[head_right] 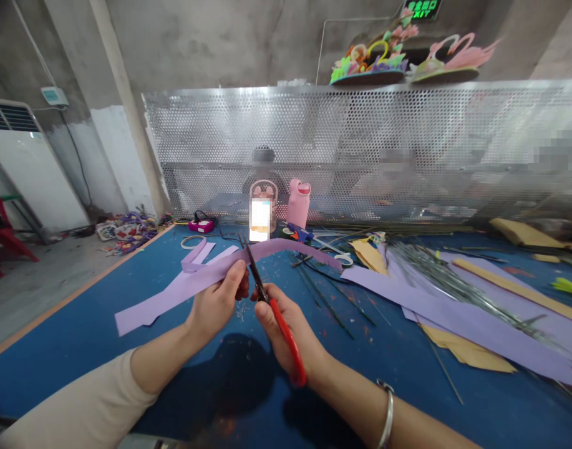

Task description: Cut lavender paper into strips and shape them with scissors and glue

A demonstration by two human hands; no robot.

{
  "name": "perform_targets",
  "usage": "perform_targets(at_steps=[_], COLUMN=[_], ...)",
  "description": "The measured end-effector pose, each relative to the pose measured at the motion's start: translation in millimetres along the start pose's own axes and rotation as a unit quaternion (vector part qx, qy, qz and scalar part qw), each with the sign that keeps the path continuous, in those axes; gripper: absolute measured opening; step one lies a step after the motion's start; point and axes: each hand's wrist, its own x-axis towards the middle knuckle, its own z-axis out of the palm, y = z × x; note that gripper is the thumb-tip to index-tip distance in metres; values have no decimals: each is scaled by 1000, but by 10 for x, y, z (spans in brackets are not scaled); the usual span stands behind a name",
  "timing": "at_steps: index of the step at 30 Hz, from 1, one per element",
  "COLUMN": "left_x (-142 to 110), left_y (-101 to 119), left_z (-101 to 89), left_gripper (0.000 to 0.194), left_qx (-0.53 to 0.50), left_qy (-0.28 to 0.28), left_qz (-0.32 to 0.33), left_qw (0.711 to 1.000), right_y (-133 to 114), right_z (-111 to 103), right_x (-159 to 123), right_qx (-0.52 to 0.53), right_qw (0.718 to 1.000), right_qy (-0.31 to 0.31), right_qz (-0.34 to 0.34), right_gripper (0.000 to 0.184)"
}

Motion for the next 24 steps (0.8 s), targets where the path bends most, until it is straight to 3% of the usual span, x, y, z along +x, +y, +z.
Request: perform_targets(at_steps=[18,24], left_x=[4,-8], left_y=[-14,28], left_z=[3,-21], left_gripper=[46,47], left_qx=[-63,-25], left_qy=[22,42], left_qz=[8,-1], left_qw=[998,999], right_y=[-44,-42], right_z=[6,-30], right_x=[14,-4], right_qx=[19,-17], right_qw=[999,1000], right_qy=[7,0], right_qz=[50,19], right_gripper=[43,46])
